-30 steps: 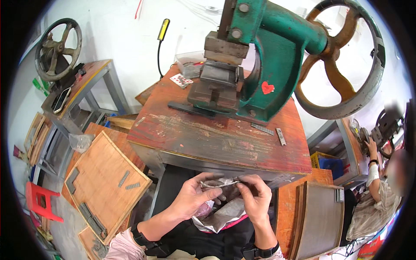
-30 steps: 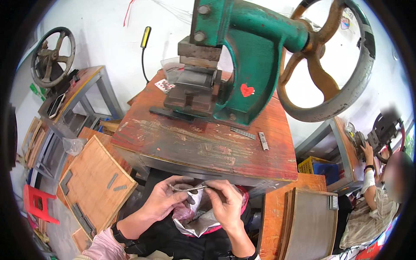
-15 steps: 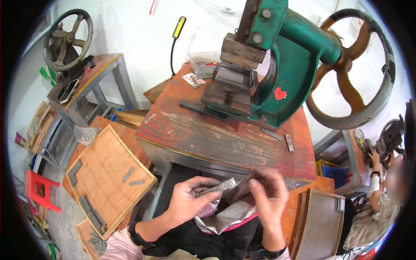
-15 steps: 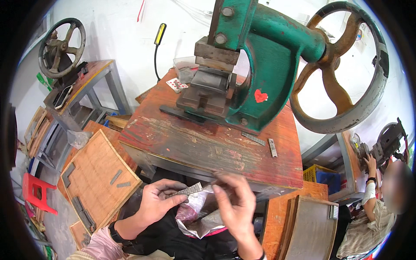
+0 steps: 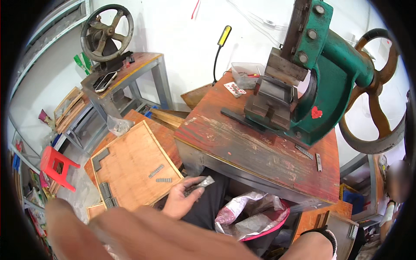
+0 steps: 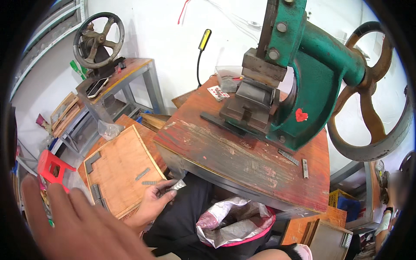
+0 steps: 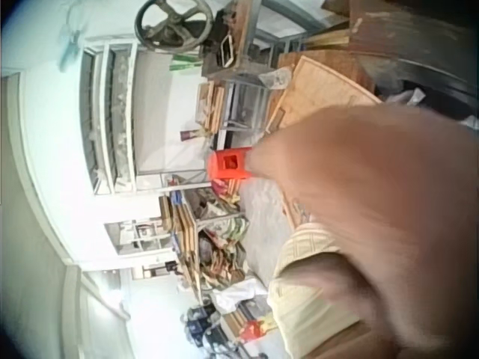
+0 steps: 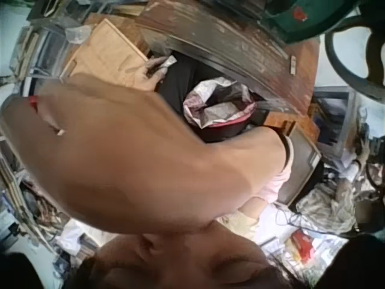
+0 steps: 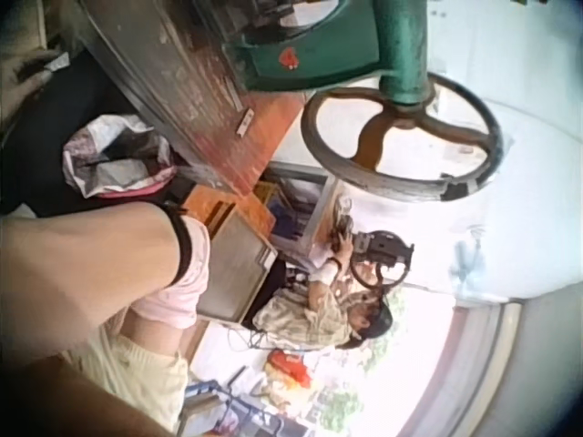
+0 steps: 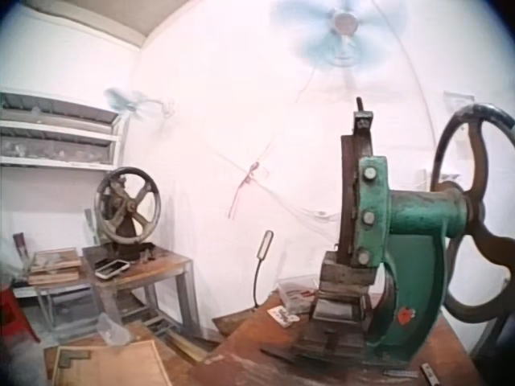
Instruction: Using a manual press machine to form or cut small metal components.
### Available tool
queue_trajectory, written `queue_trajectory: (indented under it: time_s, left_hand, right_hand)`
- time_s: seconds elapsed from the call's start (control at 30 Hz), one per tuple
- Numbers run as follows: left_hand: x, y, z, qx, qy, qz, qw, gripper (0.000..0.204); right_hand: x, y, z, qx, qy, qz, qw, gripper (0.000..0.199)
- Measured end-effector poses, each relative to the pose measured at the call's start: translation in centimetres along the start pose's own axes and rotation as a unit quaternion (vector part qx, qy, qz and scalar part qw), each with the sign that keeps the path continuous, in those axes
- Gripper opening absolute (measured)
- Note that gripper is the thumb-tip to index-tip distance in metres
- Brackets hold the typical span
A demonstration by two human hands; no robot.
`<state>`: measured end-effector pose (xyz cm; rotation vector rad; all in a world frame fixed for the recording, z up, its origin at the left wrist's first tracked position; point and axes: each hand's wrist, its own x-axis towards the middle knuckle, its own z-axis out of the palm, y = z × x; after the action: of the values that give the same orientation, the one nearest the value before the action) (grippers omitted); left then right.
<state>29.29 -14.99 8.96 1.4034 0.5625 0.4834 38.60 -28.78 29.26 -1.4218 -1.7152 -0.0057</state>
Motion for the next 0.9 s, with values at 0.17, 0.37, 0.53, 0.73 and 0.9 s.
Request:
queue_trajectory:
  time_s: [0.17, 0.37, 0.53, 0.73, 0.9]
  left_hand:
    - [-1.4, -2.0, -4.5, -0.011, 0.095, -0.059, 0.994, 0.028]
    - [-2.7, -4.6, -11.7, 0.081, 0.294, -0.03, 0.952, 0.024]
    - [-6.9, -3.7, -21.3, 0.088, 0.507, 0.087, 0.853, 0.023]
    - [-17.0, -5.3, -30.2, 0.087, 0.574, -0.002, 0.814, 0.025]
    - [-22.0, -13.1, -37.0, 0.305, 0.655, -0.209, 0.659, 0.033]
  right_hand:
    - [0.7, -0.1, 1.1, 0.013, -0.005, -0.009, 1.0, 0.04]
    - [1.9, -0.3, 3.6, 0.048, -0.028, 0.004, 0.998, 0.042]
    - [2.9, -0.4, 5.1, 0.054, -0.045, 0.007, 0.997, 0.044]
    - [3.7, -0.5, 5.8, 0.042, -0.038, -0.044, 0.997, 0.046]
    - [5.4, -1.0, 7.0, 0.049, -0.041, -0.04, 0.997, 0.048]
